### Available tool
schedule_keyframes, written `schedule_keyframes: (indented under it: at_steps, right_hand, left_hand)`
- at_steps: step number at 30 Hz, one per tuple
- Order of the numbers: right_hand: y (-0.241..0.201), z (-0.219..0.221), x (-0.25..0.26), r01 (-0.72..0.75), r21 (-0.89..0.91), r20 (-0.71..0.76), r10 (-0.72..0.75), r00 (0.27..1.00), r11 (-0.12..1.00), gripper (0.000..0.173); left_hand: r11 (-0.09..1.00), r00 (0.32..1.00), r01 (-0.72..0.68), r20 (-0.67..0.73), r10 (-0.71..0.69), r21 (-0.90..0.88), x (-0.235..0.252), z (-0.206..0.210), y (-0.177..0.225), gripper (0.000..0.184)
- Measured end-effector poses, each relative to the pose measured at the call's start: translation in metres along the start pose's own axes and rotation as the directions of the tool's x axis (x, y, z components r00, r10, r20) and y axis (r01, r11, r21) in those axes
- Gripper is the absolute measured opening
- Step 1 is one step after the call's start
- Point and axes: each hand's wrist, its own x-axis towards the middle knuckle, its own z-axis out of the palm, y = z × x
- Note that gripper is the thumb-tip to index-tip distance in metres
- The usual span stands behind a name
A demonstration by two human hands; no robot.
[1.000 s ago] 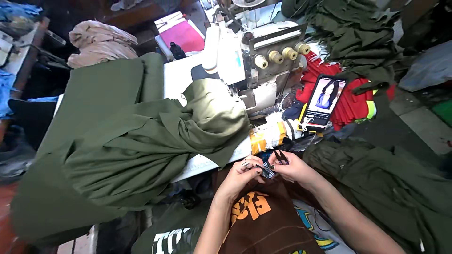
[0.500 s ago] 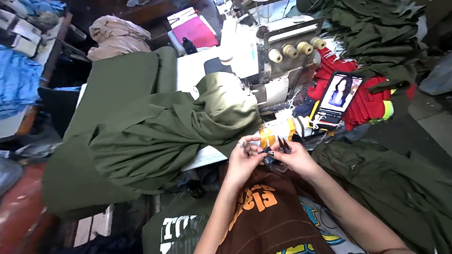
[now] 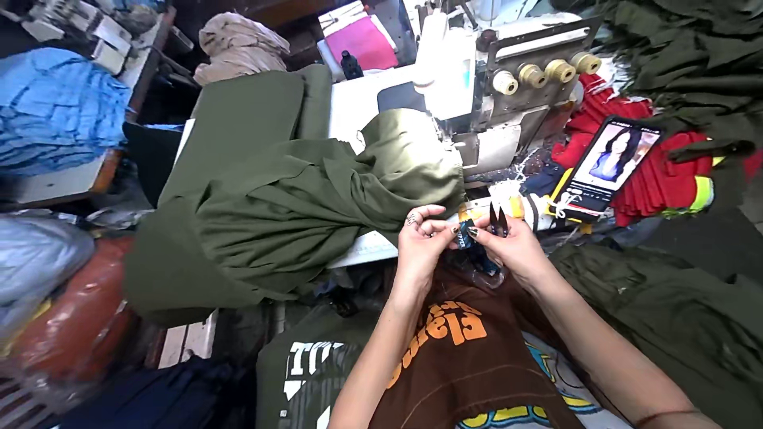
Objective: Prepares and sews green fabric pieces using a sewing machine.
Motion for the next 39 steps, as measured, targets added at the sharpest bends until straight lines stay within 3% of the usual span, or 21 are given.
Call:
schedule_keyframes:
  at_steps: [3, 8, 17, 25, 39]
  right_hand:
    - [-0.011, 0.0, 0.017, 0.076, -0.001, -0.041, -0.076, 0.996, 0.997, 0.011]
    - [-0.031, 0.006, 0.035, 0.137, -0.017, -0.025, -0.138, 0.99, 0.99, 0.009]
    - [-0.037, 0.006, 0.04, 0.143, 0.065, -0.009, -0.143, 0.99, 0.988, 0.017]
    - [-0.032, 0.004, 0.04, 0.144, 0.074, -0.005, -0.144, 0.99, 0.987, 0.012]
    - [-0.024, 0.006, 0.042, 0.209, -0.146, -0.012, -0.213, 0.977, 0.967, 0.007]
  left_hand:
    - [0.998, 0.999, -0.053, 0.012, 0.053, 0.042, 0.01, 0.005, 0.014, 0.054]
    - [0.992, 0.992, -0.117, -0.036, 0.119, 0.04, 0.026, 0.009, 0.033, 0.048]
    - [0.992, 0.989, -0.126, -0.078, 0.128, 0.032, 0.033, 0.007, 0.042, 0.05]
    - [0.99, 0.988, -0.129, -0.076, 0.133, 0.054, 0.033, 0.012, 0.036, 0.05]
    - [0.984, 0.986, -0.155, -0.048, 0.159, 0.085, 0.036, 0.011, 0.031, 0.052]
